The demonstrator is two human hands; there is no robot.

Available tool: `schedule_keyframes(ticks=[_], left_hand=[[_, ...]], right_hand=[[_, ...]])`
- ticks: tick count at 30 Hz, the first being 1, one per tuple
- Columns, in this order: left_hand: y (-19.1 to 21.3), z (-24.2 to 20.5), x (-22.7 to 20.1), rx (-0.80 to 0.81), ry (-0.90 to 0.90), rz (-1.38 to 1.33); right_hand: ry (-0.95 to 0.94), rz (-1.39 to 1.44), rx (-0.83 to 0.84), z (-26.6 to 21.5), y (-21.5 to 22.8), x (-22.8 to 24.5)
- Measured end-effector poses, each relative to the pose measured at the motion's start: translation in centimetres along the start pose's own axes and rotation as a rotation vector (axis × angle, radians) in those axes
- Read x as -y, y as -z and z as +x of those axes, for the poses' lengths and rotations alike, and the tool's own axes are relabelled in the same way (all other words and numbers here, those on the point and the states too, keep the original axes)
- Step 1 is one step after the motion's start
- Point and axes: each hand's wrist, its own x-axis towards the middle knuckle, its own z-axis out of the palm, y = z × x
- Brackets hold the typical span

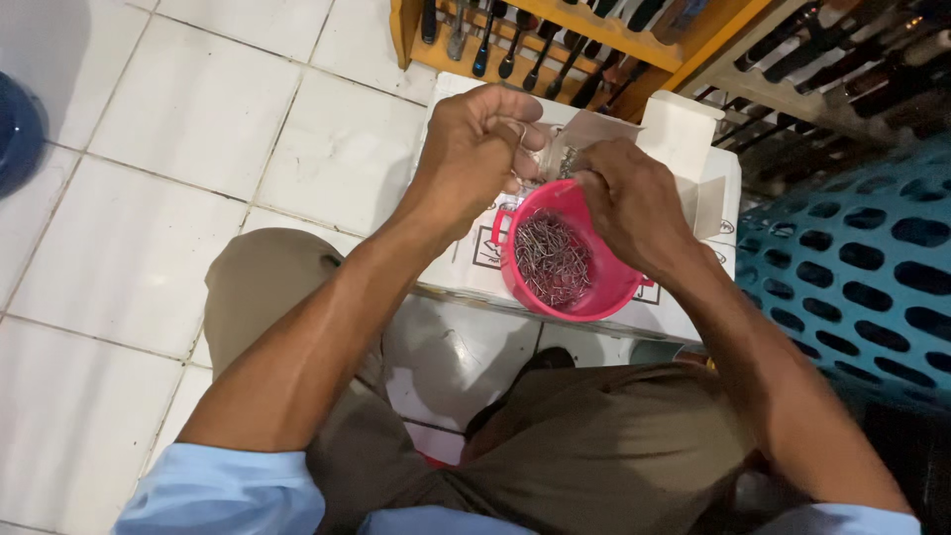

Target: The person sits on the floor and repeatedly picks up small metal hooks from a pink bowl, separates them, and places them into small paper packets arranged on a white surface. The hands handle the hooks one by one throughout the clip.

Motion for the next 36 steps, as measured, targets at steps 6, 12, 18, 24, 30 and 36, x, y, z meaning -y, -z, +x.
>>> schedule_keyframes(ticks=[6,12,18,24,30,36], left_hand=[[0.2,0.5,0.4,-0.043,0.008,0.053],[0.2,0.6,0.6,-0.053,-0.049,0.035],[0.2,0.1,0.1,-0.023,-0.062,0.053],[-0.1,-0.1,-0.2,-0.025,-0.004,0.066],[-0.1,0.5,0.4,-0.038,-0.019,0.053],[-0.1,0.7,0.7,-0.036,-0.032,0.046]], right_hand=[[-0.013,-0.222,-0.024,3.4,-3.4,-1.3],[0.024,-0.12,0.0,3.8,-3.3,-0.4],[-0.22,-0.16,0.612,1.2,-0.4,4.7],[-0.086,-0.381,0.735,-2.6,-7.0,0.1],[-0.06,-0.335,0.735,-3.1,-7.1,0.2],[-0.119,-0.248,0.706,-3.9,-7.9,-2.5]])
